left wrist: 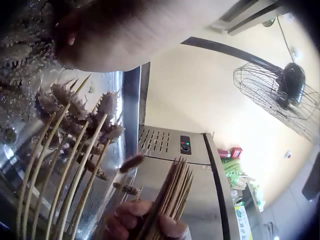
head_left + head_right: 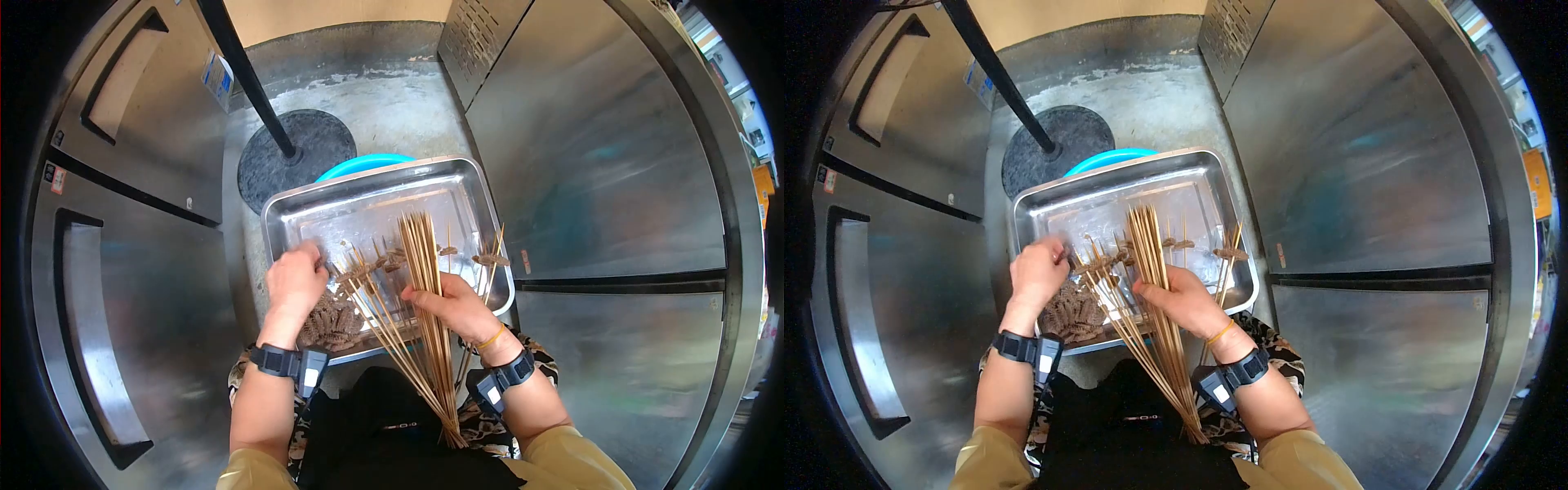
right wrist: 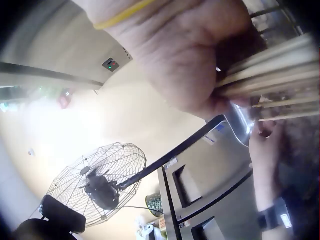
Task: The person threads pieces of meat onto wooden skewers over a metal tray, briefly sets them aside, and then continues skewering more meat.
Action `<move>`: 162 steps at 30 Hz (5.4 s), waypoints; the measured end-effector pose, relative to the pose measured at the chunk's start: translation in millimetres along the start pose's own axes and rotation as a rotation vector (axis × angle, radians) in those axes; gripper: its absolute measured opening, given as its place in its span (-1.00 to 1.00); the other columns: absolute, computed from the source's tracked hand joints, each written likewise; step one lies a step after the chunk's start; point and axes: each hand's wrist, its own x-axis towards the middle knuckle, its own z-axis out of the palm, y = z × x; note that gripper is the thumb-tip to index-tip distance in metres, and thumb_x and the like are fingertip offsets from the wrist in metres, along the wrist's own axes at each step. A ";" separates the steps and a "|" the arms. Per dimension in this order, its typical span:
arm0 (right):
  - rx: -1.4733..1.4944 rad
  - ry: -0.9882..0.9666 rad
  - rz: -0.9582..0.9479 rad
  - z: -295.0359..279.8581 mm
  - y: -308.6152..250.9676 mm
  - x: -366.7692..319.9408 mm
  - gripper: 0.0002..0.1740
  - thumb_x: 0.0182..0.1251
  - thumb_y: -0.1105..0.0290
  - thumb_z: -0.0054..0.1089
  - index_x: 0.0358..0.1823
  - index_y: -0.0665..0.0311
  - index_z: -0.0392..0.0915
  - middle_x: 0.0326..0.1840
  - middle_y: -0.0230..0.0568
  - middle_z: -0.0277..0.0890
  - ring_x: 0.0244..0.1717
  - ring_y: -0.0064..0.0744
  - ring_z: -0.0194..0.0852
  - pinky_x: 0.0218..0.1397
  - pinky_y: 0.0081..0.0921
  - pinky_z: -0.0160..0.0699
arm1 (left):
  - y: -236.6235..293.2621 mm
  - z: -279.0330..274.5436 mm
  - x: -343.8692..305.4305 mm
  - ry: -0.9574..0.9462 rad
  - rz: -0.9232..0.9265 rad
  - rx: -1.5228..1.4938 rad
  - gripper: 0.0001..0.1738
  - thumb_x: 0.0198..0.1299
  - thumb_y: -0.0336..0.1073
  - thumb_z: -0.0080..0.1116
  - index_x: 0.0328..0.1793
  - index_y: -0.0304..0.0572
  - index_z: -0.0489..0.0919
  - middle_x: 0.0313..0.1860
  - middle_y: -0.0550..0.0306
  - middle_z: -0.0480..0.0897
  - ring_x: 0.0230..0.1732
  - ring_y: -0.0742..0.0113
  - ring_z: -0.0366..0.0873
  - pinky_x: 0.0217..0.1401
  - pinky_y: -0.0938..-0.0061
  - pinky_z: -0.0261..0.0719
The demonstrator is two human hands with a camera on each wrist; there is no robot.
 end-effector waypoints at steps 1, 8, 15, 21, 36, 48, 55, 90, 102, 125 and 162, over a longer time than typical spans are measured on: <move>-0.014 0.028 -0.012 0.2 1.0 0.8 -0.71 0.27 0.26 0.17 -0.16 0.36 0.56 -0.39 -0.44 0.50 -0.35 -0.66 0.36 -0.27 -0.59 0.40 | -9.5 5.2 6.0 0.018 0.031 -0.284 -0.79 -0.01 -0.39 0.19 -0.21 -0.18 0.50 -0.28 0.02 0.62 -0.22 0.13 0.63 -0.19 0.32 0.57; 0.157 0.045 0.025 12.6 -2.1 7.8 -0.87 0.18 0.45 0.27 -0.27 0.30 0.55 -0.45 -0.45 0.51 -0.41 -0.68 0.41 -0.34 -0.69 0.42 | 5.5 -16.3 9.2 -0.380 -0.054 -1.817 -0.80 0.15 -0.50 0.15 -0.10 -0.15 0.49 -0.25 0.15 0.60 -0.18 0.27 0.63 -0.14 0.55 0.63; 0.287 -0.052 0.103 20.7 -4.5 11.9 -0.88 0.13 0.49 0.32 -0.31 0.24 0.55 -0.47 -0.48 0.51 -0.45 -0.71 0.41 -0.35 -0.73 0.40 | 22.3 -10.4 9.7 -0.361 -0.089 -1.876 -0.78 0.16 -0.51 0.13 -0.05 -0.26 0.50 -0.11 -0.11 0.61 -0.10 0.18 0.62 -0.03 0.49 0.63; 0.199 -0.017 0.050 24.2 1.8 13.4 -0.89 0.14 0.49 0.32 -0.32 0.24 0.56 -0.45 -0.50 0.51 -0.45 -0.74 0.40 -0.36 -0.75 0.37 | 20.6 -8.9 10.8 -0.335 -0.065 -1.849 -0.70 0.19 -0.47 0.13 0.07 -0.31 0.50 -0.07 -0.13 0.60 -0.08 0.22 0.60 -0.02 0.51 0.61; 0.175 -0.033 0.052 20.7 -1.7 10.8 -0.90 0.15 0.45 0.31 -0.35 0.29 0.58 -0.46 -0.48 0.52 -0.42 -0.73 0.39 -0.33 -0.71 0.40 | 24.5 -6.7 9.1 -0.177 0.070 -1.653 -0.70 0.20 -0.46 0.13 0.08 -0.24 0.55 -0.04 0.06 0.62 -0.03 0.32 0.58 -0.01 0.52 0.57; 0.152 -0.033 0.034 22.0 0.9 10.8 -0.90 0.16 0.46 0.30 -0.31 0.26 0.57 -0.42 -0.50 0.51 -0.39 -0.73 0.40 -0.28 -0.74 0.39 | 25.2 -8.5 8.3 -0.207 0.036 -1.725 -0.71 0.20 -0.46 0.12 0.07 -0.25 0.55 -0.01 0.07 0.61 -0.01 0.31 0.57 0.00 0.51 0.58; 0.156 -0.036 0.030 21.6 0.2 11.4 -0.91 0.16 0.47 0.29 -0.31 0.26 0.57 -0.43 -0.50 0.50 -0.40 -0.73 0.39 -0.29 -0.74 0.38 | 27.4 -7.6 6.4 -0.114 0.160 -1.508 -0.76 0.22 -0.49 0.08 0.01 -0.28 0.59 -0.07 0.10 0.63 -0.14 0.42 0.59 -0.06 0.54 0.60; 0.122 0.220 0.008 -11.0 5.5 8.8 -0.89 0.13 0.53 0.21 -0.39 0.27 0.43 -0.54 -0.44 0.40 -0.54 -0.65 0.33 -0.45 -0.67 0.33 | -15.2 18.9 -11.2 -0.042 0.286 -0.021 -0.84 -0.11 -0.52 0.19 -0.35 -0.13 0.57 -0.18 0.02 0.54 -0.08 0.04 0.53 -0.06 0.28 0.50; 0.191 0.099 0.022 -7.3 3.1 4.5 -0.83 0.17 0.49 0.13 -0.20 0.34 0.51 -0.33 -0.40 0.51 -0.33 -0.63 0.43 -0.21 -0.65 0.42 | -10.4 2.9 10.3 -0.191 0.045 -0.909 -0.75 0.17 -0.46 0.16 -0.01 -0.27 0.59 -0.13 0.14 0.63 -0.16 0.50 0.56 -0.13 0.62 0.52; 0.289 0.043 0.060 16.1 -10.6 6.2 -0.90 0.16 0.50 0.27 -0.30 0.25 0.55 -0.43 -0.50 0.49 -0.44 -0.74 0.36 -0.34 -0.76 0.35 | 43.4 -0.8 12.6 -0.165 -0.093 -1.756 -0.78 0.27 -0.28 0.11 -0.06 -0.25 0.55 -0.32 0.10 0.63 -0.36 0.49 0.56 -0.30 0.70 0.57; 0.135 -0.005 0.038 18.2 -6.7 9.3 -0.90 0.16 0.50 0.26 -0.30 0.29 0.55 -0.45 -0.44 0.51 -0.48 -0.71 0.41 -0.38 -0.73 0.40 | 39.3 -10.2 9.5 -0.375 -0.120 -1.722 -0.70 0.19 -0.26 0.20 -0.03 -0.32 0.57 -0.24 0.05 0.66 -0.30 0.47 0.59 -0.21 0.65 0.58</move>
